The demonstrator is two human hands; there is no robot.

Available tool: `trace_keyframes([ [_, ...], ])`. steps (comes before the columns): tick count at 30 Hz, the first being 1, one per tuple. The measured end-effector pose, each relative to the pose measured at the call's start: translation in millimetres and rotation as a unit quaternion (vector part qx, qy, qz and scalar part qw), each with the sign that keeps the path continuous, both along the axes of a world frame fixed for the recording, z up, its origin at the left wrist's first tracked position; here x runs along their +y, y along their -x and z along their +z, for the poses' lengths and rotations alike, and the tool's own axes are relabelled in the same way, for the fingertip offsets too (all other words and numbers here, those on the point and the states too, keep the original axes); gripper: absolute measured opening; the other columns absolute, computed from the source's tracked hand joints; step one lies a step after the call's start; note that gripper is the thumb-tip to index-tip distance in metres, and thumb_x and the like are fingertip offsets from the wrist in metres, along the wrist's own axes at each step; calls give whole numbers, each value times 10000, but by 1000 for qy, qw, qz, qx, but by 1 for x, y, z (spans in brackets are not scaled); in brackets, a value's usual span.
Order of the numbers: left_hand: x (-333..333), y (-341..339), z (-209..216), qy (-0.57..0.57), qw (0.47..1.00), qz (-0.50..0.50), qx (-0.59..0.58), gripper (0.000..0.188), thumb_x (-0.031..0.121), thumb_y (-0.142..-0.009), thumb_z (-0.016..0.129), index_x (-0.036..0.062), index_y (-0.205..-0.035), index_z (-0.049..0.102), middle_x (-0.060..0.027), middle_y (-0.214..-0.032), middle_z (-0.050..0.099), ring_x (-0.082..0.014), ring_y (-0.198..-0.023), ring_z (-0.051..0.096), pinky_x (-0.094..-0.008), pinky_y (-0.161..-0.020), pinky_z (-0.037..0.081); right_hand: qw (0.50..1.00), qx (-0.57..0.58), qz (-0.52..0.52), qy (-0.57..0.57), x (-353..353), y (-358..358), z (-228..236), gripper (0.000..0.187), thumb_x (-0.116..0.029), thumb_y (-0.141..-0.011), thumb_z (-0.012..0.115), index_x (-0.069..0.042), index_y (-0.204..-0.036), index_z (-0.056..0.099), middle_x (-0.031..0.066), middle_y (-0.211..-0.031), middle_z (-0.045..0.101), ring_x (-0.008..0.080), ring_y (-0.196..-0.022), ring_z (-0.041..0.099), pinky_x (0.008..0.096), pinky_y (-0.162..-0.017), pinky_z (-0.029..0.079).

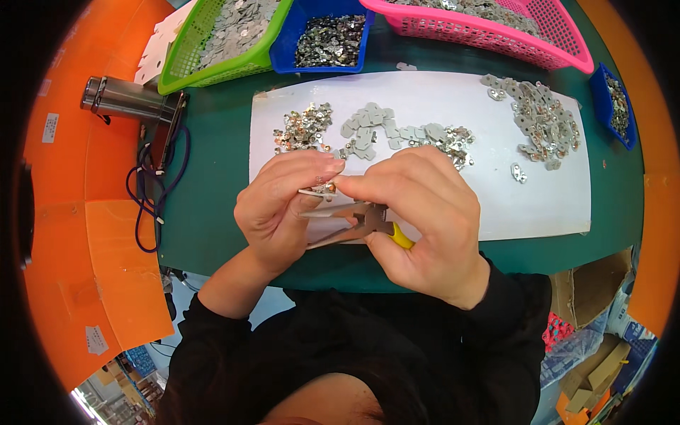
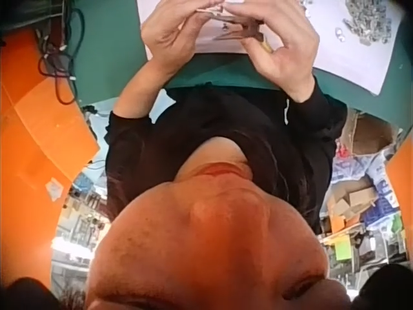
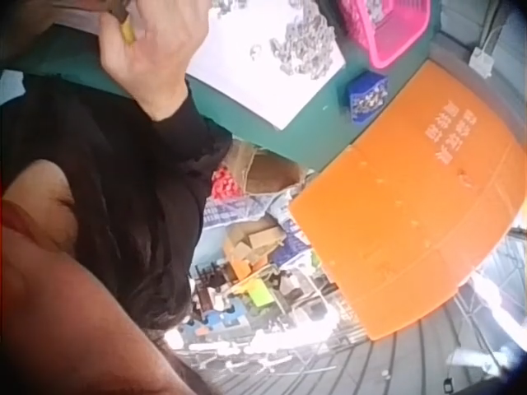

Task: Using pliers to assemble or process small silver metal toy components at a factory workbench.

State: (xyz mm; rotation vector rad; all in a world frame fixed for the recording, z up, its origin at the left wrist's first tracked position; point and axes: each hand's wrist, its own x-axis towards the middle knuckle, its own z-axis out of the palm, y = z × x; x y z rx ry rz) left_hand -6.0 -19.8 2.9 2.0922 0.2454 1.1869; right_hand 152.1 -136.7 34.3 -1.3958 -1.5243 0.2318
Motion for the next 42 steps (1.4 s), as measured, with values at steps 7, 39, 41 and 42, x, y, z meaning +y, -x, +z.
trace_keyframes([
  [7, -1, 6, 0, 60, 996, -63, -18, 147, 82, -947, 584, -42, -1001, 642, -172, -967, 709, -306, -944, 659, -416, -870, 510, 964, -250, -83, -23, -7, -17, 7, 480, 31, -519, 699, -93, -982, 718, 67, -862, 603, 278, -805, 560, 360, -705, 452],
  [39, -6, 11, 2, 235, 965, -111, 47, 173, 103, -997, 527, -39, -941, 609, -136, -885, 667, -231, -871, 646, -352, -822, 507, 776, 387, 214, 450, -10, -27, 19, 300, -268, -965, 611, 10, -876, 684, 12, -723, 656, 72, -632, 585, 212, -579, 453],
  [41, -8, 12, 1, 244, 962, -117, 34, 168, 103, -996, 530, -38, -944, 603, -138, -891, 665, -226, -866, 644, -345, -813, 506, 753, 387, 248, 471, -6, -31, 18, 344, -301, -984, 573, 6, -894, 699, 22, -737, 666, 78, -651, 602, 204, -601, 474],
  [42, -8, 13, 1, 244, 962, -115, 32, 168, 103, -996, 530, -38, -944, 603, -138, -891, 665, -226, -866, 644, -345, -813, 506, 752, 386, 248, 473, -5, -31, 18, 344, -301, -984, 573, 6, -894, 699, 22, -737, 666, 78, -651, 602, 204, -601, 474],
])
